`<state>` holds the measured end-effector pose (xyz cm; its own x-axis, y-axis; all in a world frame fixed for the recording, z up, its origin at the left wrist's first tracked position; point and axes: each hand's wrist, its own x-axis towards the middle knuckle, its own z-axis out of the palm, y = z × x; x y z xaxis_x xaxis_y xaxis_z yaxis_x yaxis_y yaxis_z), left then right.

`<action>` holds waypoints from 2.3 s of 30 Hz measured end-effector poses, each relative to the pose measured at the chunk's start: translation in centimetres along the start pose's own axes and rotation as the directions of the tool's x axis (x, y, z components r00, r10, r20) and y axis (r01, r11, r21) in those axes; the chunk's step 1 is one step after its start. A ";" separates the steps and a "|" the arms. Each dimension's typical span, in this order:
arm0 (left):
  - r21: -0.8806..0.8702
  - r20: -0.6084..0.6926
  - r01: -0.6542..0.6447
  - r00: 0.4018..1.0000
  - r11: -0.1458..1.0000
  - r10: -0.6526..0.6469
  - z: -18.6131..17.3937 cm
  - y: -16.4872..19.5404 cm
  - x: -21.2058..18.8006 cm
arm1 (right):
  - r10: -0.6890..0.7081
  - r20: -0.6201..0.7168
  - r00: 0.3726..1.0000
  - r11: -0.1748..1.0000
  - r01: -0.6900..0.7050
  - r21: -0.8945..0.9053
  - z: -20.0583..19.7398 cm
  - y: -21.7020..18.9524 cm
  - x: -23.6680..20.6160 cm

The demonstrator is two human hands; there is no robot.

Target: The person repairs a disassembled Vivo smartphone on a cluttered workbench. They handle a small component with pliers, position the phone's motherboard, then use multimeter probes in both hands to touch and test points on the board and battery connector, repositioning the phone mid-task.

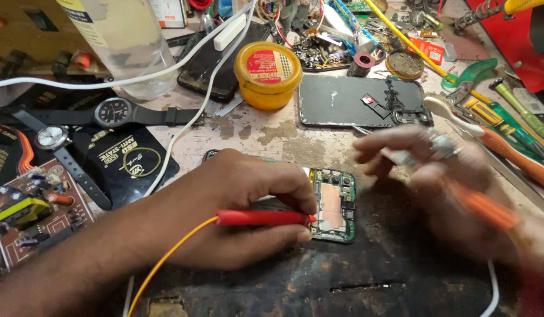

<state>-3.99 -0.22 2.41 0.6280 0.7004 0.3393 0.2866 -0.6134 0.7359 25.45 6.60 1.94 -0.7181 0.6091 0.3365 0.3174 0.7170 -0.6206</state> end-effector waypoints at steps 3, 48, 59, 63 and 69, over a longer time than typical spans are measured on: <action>-0.021 -0.002 0.027 1.000 0.999 -0.027 0.0 -0.1 0.0 | 0.247 -0.042 0.968 0.949 -0.233 0.212 -0.8 0.3 -0.3; 0.153 -0.017 0.079 0.997 0.985 -0.077 0.7 1.8 0.0 | 0.132 -0.029 0.991 0.769 -0.084 0.633 -1.3 3.5 -0.8; 0.139 -0.013 0.061 0.998 0.988 -0.060 0.7 1.8 0.0 | 0.198 0.086 0.977 0.920 -0.215 0.327 -1.6 2.8 -0.1; 0.149 -0.002 0.114 0.993 0.982 -0.115 0.7 1.8 0.0 | 0.172 0.096 0.980 0.921 -0.194 0.336 -1.5 2.6 0.0; 0.135 0.000 0.126 0.992 0.983 -0.127 0.7 1.7 0.0 | 0.193 0.097 0.976 0.929 -0.214 0.301 -1.4 2.9 -0.2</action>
<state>-3.05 -1.50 3.22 0.5863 0.7728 0.2430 0.4588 -0.5640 0.6866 27.35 9.03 1.06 -0.7000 0.7004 0.1395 0.2621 0.4337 -0.8621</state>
